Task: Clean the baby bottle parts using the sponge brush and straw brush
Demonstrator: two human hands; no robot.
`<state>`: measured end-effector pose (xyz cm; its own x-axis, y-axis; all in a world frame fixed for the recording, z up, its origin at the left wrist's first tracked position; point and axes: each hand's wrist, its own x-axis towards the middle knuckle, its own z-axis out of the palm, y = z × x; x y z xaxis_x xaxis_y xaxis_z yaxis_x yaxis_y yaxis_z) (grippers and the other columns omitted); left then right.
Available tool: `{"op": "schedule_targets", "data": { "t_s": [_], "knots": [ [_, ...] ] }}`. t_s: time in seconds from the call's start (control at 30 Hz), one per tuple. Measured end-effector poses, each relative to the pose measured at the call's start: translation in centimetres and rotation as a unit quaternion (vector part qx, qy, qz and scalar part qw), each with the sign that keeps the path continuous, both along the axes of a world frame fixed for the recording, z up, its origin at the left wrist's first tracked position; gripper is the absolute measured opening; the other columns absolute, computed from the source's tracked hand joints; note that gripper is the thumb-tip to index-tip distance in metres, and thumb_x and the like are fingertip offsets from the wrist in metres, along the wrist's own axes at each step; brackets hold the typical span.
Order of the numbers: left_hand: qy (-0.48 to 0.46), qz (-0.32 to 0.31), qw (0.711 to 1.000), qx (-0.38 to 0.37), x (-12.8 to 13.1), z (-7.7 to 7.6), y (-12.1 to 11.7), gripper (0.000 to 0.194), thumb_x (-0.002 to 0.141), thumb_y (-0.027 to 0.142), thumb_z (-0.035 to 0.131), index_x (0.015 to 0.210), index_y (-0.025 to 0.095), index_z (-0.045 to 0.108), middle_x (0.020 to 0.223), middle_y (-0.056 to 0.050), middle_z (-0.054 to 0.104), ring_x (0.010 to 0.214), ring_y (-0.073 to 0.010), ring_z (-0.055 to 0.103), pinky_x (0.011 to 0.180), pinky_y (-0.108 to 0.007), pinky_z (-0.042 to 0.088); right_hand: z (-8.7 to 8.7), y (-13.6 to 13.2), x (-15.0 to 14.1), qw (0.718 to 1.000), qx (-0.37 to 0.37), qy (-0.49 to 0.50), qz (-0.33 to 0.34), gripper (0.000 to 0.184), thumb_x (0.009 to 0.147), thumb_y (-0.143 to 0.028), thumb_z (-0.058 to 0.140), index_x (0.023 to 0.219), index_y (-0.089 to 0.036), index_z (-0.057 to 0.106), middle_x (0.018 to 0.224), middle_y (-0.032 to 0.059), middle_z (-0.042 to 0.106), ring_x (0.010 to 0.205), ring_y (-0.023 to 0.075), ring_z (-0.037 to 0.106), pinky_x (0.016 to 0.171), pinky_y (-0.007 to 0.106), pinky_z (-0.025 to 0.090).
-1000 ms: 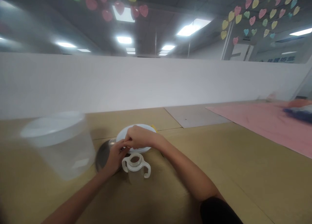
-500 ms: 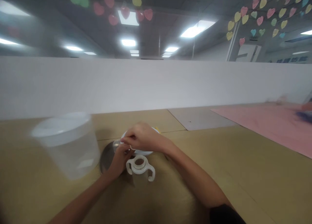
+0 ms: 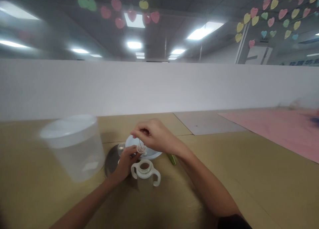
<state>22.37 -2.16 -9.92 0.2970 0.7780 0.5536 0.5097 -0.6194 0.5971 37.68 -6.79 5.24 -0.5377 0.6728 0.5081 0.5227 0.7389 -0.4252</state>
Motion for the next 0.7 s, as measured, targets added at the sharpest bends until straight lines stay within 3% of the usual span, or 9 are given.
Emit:
{"op": "schedule_targets", "data": {
  "t_s": [0.1,0.17,0.27,0.33,0.5,0.6,0.7],
  "knots": [
    [0.008,0.007,1.0,0.008,0.0,-0.3,0.2,0.029,0.085,0.032,0.045,0.069,0.018,0.065,0.071,-0.003,0.064,0.065,-0.0153,0.052,0.069,-0.03,0.037,0.2,-0.1,0.4,0.998,-0.031,0.054,-0.005,0.027,0.085,-0.032,0.047,0.07,-0.015,0.061,0.063,-0.0001,0.058,0.05,0.0065,0.049,0.048,0.02,0.036],
    [0.005,0.016,1.0,0.015,0.0,-0.4,0.2,0.027,0.085,0.031,0.046,0.069,0.018,0.065,0.071,-0.003,0.065,0.067,-0.0157,0.053,0.072,-0.031,0.037,0.6,-0.2,0.8,0.99,-0.031,0.14,-0.003,0.027,0.085,-0.034,0.048,0.072,-0.015,0.061,0.06,-0.0008,0.056,0.048,0.0069,0.05,0.047,0.02,0.04],
    [-0.002,0.027,1.0,0.015,0.0,-0.4,0.3,0.025,0.084,0.031,0.047,0.072,0.019,0.065,0.074,-0.003,0.066,0.069,-0.0161,0.055,0.076,-0.032,0.037,1.1,0.0,1.8,0.967,0.008,0.253,-0.035,0.025,0.083,-0.036,0.05,0.074,-0.016,0.062,0.058,-0.0017,0.052,0.046,0.0074,0.051,0.047,0.021,0.044],
    [0.008,0.029,1.0,0.008,0.0,-0.4,0.3,0.026,0.085,0.032,0.047,0.072,0.019,0.065,0.072,-0.003,0.066,0.068,-0.0161,0.056,0.076,-0.032,0.037,1.2,1.0,2.4,0.96,0.03,0.266,-0.078,0.025,0.081,-0.036,0.053,0.074,-0.015,0.063,0.059,-0.001,0.052,0.045,0.0078,0.051,0.046,0.022,0.045],
    [0.023,0.03,0.999,0.011,0.0,-0.5,0.4,0.028,0.085,0.033,0.044,0.072,0.018,0.064,0.073,-0.004,0.066,0.07,-0.017,0.056,0.077,-0.033,0.038,-0.8,6.1,3.2,0.955,0.055,0.206,-0.205,0.028,0.082,-0.034,0.045,0.079,-0.013,0.064,0.063,0.0015,0.058,0.047,0.0095,0.053,0.051,0.023,0.046],
    [0.031,0.029,0.999,0.018,-0.1,-0.7,0.6,0.029,0.086,0.033,0.044,0.07,0.018,0.063,0.073,-0.003,0.065,0.07,-0.0163,0.056,0.076,-0.032,0.038,-2.7,9.1,3.3,0.965,-0.015,-0.002,-0.263,0.032,0.085,-0.025,0.037,0.077,-0.011,0.064,0.069,0.0054,0.064,0.053,0.01,0.057,0.055,0.021,0.045],
    [0.037,0.031,0.999,0.025,-0.1,-0.8,0.7,0.03,0.086,0.033,0.043,0.07,0.018,0.062,0.071,-0.002,0.064,0.067,-0.0151,0.055,0.074,-0.031,0.038,-4.6,11.2,3.6,0.957,-0.049,-0.08,-0.274,0.023,0.077,-0.016,0.046,0.065,-0.011,0.065,0.062,0.0061,0.065,0.058,0.0124,0.058,0.059,0.021,0.042]
  ]
}}
